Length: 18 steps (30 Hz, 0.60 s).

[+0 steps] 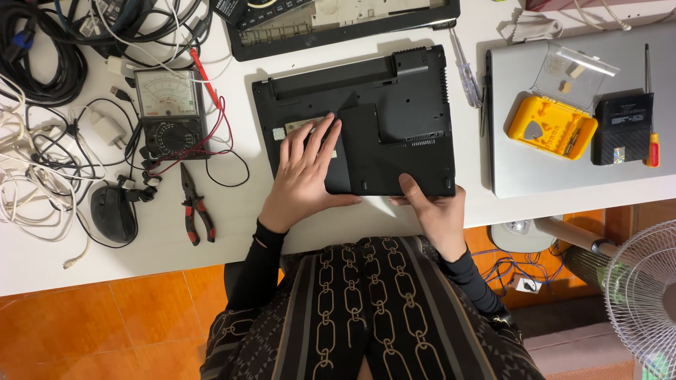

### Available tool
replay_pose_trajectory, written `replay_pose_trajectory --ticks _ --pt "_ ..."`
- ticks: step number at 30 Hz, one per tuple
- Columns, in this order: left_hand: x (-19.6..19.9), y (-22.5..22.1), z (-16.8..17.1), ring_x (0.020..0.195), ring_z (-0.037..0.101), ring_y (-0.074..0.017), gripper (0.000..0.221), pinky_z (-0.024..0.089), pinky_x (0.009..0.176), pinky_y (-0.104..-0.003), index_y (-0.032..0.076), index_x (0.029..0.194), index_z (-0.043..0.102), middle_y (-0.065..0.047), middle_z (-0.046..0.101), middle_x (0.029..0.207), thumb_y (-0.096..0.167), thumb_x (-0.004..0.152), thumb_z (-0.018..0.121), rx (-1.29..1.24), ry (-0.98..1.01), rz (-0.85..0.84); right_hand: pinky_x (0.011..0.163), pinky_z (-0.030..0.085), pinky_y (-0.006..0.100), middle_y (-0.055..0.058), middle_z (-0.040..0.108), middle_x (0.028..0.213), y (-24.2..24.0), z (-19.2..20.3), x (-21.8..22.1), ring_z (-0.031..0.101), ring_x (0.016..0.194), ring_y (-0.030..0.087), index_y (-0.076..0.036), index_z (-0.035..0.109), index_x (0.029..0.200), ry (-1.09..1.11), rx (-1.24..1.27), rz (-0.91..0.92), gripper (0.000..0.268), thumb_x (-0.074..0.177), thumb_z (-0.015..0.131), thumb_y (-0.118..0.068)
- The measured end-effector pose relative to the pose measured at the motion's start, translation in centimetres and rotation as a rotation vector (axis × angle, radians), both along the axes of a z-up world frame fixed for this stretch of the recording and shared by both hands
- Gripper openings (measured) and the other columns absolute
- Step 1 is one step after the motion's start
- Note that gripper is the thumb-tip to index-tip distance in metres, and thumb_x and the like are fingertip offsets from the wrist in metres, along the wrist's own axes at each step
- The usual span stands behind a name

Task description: The person works on the underside of a laptop at a cluttered repair bench. They remove a plastic access cover from the laptop base, set it aside, then pick up a battery pack and align it into the laptop's battery bay, pressing it into place and adjusting the laptop.

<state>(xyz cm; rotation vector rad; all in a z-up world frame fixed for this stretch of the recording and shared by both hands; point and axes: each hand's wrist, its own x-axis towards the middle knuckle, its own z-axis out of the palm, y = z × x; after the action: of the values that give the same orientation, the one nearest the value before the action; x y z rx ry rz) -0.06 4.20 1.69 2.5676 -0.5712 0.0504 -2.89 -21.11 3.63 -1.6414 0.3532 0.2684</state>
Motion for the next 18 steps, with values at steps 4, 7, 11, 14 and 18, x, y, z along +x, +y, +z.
replay_pose_trajectory --ticks 4,7,11,14,18 --pt "1.1 0.4 0.0 0.154 0.025 -0.0337 0.134 0.021 0.122 -0.054 -0.003 0.159 0.029 -0.016 0.029 0.166 0.080 0.066 0.080 0.010 0.080 -0.093 0.059 0.061 0.026 0.012 0.078 0.086 -0.1 0.1 0.4 0.077 0.070 0.015 0.008 0.074 0.101 -0.006 0.008 0.021 0.022 0.096 0.072 -0.013" --pt "2.3 0.3 0.2 0.155 0.021 -0.0334 0.142 0.020 0.121 -0.054 -0.002 0.160 0.023 -0.016 0.026 0.166 0.077 0.060 0.085 -0.011 0.149 -0.114 0.061 0.062 0.026 0.013 0.077 0.083 -0.7 -0.5 0.0 0.076 0.071 0.015 0.009 0.074 0.099 -0.005 -0.003 0.057 0.021 0.097 0.074 -0.012" --pt "2.8 0.1 0.2 0.156 0.020 -0.0345 0.146 0.020 0.124 -0.054 -0.003 0.161 0.018 -0.018 0.025 0.167 0.074 0.059 0.088 -0.098 0.165 -0.164 0.060 0.062 0.025 0.012 0.077 0.083 -0.5 -0.1 -0.2 0.078 0.071 0.015 0.007 0.075 0.098 -0.052 -0.049 0.121 0.021 0.097 0.073 -0.014" --pt "2.8 0.0 0.1 0.156 0.019 -0.0375 0.147 0.017 0.128 -0.056 -0.002 0.161 0.014 -0.020 0.024 0.167 0.071 0.060 0.092 -0.148 0.173 -0.153 0.060 0.062 0.025 0.012 0.078 0.082 -0.6 -0.1 0.0 0.078 0.071 0.016 0.007 0.075 0.096 -0.033 -0.070 0.106 0.021 0.097 0.074 -0.014" --pt "2.6 0.4 -0.6 0.156 0.017 -0.0429 0.149 0.017 0.129 -0.058 -0.002 0.161 0.012 -0.021 0.022 0.167 0.065 0.059 0.096 -0.176 0.175 -0.156 0.061 0.062 0.027 0.013 0.078 0.085 -1.4 -0.7 0.2 0.078 0.071 0.017 0.007 0.074 0.099 -0.012 -0.023 0.123 0.021 0.097 0.074 -0.014"
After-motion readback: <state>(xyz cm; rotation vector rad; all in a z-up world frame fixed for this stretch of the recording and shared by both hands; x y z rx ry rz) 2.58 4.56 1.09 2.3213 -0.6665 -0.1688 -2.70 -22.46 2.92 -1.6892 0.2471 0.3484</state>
